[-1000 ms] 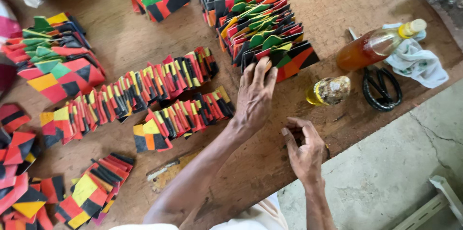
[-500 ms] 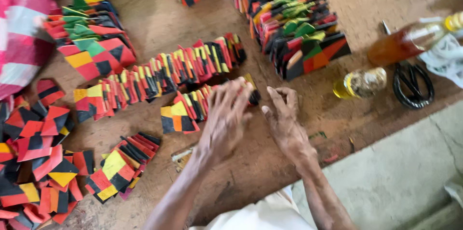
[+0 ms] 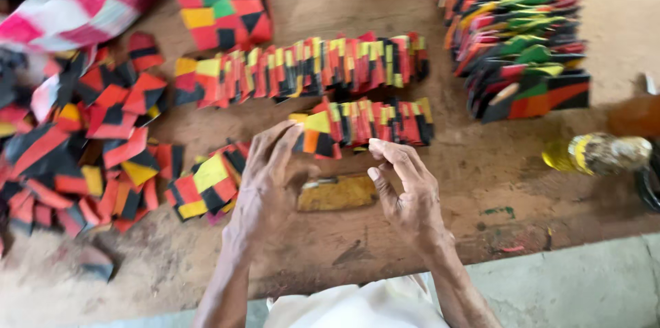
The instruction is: The person sorts colorful cut leather pieces spread across a workbench and stacks matching pieces into piles by hand, working through the pile one piece at a time. They briefly handle a bottle and a small jar on the table before returning to stacking the pieces.
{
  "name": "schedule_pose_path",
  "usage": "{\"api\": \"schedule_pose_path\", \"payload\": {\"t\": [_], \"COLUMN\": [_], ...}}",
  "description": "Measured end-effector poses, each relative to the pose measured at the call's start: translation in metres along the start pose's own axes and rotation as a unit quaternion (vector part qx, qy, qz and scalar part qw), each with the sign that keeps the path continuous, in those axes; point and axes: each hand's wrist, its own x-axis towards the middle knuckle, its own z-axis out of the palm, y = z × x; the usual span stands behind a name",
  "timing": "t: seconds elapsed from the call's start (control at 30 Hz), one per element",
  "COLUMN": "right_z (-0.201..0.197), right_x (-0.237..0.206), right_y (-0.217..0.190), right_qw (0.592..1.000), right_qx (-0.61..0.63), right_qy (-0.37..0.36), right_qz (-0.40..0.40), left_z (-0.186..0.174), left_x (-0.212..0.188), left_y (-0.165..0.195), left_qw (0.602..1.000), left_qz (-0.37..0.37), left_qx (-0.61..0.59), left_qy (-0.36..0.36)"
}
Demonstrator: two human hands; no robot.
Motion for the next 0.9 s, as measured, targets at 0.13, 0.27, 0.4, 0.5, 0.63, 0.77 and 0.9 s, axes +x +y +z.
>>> {"api": "schedule_pose_path", "payload": {"t": [0.13,0.27,0.4,0.5,0.63,0.77,0.9], "right_z": [0.028,0.058,0.091,0.115,0.151,0.173,0.176], "right_x": [0.003,0.007,0.01,0.011,0.011,0.013,0.013], "right_y": [-0.021,-0.041,-0.056,-0.063,-0.069,-0.071,-0.069], "right_qw": [0.996,0.988,0.978,0.97,0.954,0.96,0.958], "right_qx": [0.054,0.063,0.072,0.079,0.121,0.085,0.079], "right_qy": [-0.071,-0.135,-0.193,-0.225,-0.268,-0.261,-0.272], "right_qz": [-0.025,-0.033,-0.031,-0.053,-0.052,-0.06,-0.036], "left_z": [-0.036,-0.075,-0.101,-0.106,-0.096,-0.096,-0.101], "left_x": [-0.035,-0.066,-0.092,-0.104,-0.105,-0.104,-0.105], "left_y": [-0.024,-0.051,-0.067,-0.073,-0.087,-0.102,-0.104], "left_qw": [0.991,0.977,0.976,0.984,0.989,0.986,0.987], "left_qz": [-0.066,-0.13,-0.182,-0.163,-0.115,-0.14,-0.137], "left_qx": [0.079,0.113,0.089,0.056,0.05,0.02,0.047], "left_qy": [0.088,0.126,0.075,0.048,0.082,0.088,0.066]}}
